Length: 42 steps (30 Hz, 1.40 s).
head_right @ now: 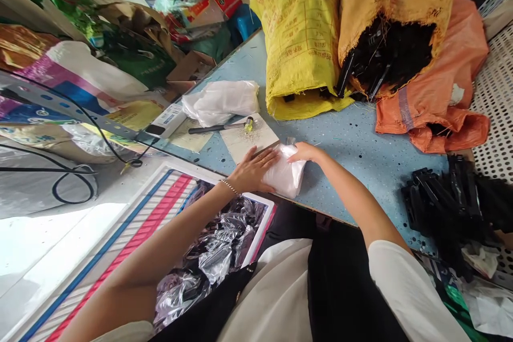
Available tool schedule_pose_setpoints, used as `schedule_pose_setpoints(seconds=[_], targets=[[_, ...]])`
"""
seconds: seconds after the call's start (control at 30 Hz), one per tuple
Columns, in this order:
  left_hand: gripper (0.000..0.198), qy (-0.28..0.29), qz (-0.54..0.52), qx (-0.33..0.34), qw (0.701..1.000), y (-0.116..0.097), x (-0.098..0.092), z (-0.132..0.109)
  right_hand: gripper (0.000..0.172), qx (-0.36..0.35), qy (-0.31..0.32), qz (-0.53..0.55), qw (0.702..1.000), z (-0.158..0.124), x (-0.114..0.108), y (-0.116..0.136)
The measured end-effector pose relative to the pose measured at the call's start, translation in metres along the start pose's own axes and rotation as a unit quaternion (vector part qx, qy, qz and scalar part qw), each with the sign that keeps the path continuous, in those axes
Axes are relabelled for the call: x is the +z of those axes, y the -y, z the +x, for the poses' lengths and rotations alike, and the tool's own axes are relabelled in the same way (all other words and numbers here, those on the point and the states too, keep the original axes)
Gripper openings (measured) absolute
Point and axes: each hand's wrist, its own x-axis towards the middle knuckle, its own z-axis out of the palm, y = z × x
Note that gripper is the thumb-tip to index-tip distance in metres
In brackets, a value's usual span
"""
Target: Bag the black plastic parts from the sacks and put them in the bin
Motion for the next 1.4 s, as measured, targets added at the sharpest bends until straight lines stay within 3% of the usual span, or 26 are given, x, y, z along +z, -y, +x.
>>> schedule_pose_setpoints(seconds=[0.3,0.4,0.5,0.67,0.8,0.87,0.93,1.07,1.17,1.23,1.33,1.4], targets=[[0.089,-0.038,0.009,-0.02,0.999,-0.018,0.012,-0.02,0.05,-0.026,0.004,0.084,0.996,-0.001,-0.002,-0.014],[0.069,-0.059,0.022,-0.037,0.997,-0.01,0.011,-0.014,0.049,-0.036,-0.005,0.066,0.997,0.0,0.001,-0.016],[0.062,-0.059,0.035,-0.049,0.996,0.003,0.009,-0.009,0.048,-0.061,-0.006,0.048,0.997,0.001,0.007,-0.018],[0.057,-0.035,0.039,-0.041,0.998,0.012,0.006,-0.007,0.047,-0.093,-0.065,0.018,0.993,-0.005,0.014,-0.029],[0.05,-0.076,0.023,-0.002,0.997,-0.002,-0.002,0.009,0.032,-0.117,-0.151,0.024,0.981,-0.023,0.004,-0.059],[0.05,-0.11,-0.002,0.033,0.993,-0.012,-0.003,0.034,0.025,-0.116,-0.195,0.025,0.974,-0.032,-0.008,-0.083],[0.051,-0.133,-0.044,0.064,0.988,-0.022,-0.003,0.075,0.019,-0.102,-0.239,0.024,0.965,-0.04,-0.024,-0.111],[0.047,-0.171,-0.148,0.092,0.97,-0.032,-0.006,0.191,0.011,-0.066,-0.324,0.015,0.944,-0.055,-0.06,-0.169],[0.046,-0.248,-0.186,0.074,0.948,-0.034,-0.02,0.28,0.01,-0.049,-0.378,0.005,0.924,-0.065,-0.094,-0.205],[0.044,-0.301,-0.204,0.044,0.931,-0.037,-0.027,0.324,0.012,-0.041,-0.414,-0.004,0.909,-0.071,-0.123,-0.225],[0.034,-0.312,-0.209,0.019,0.927,-0.041,-0.019,0.353,0.017,-0.035,-0.469,-0.026,0.882,-0.073,-0.183,-0.242],[0.031,-0.254,-0.177,0.037,0.95,-0.044,0.003,0.35,0.022,-0.037,-0.501,-0.041,0.864,-0.068,-0.23,-0.243]])
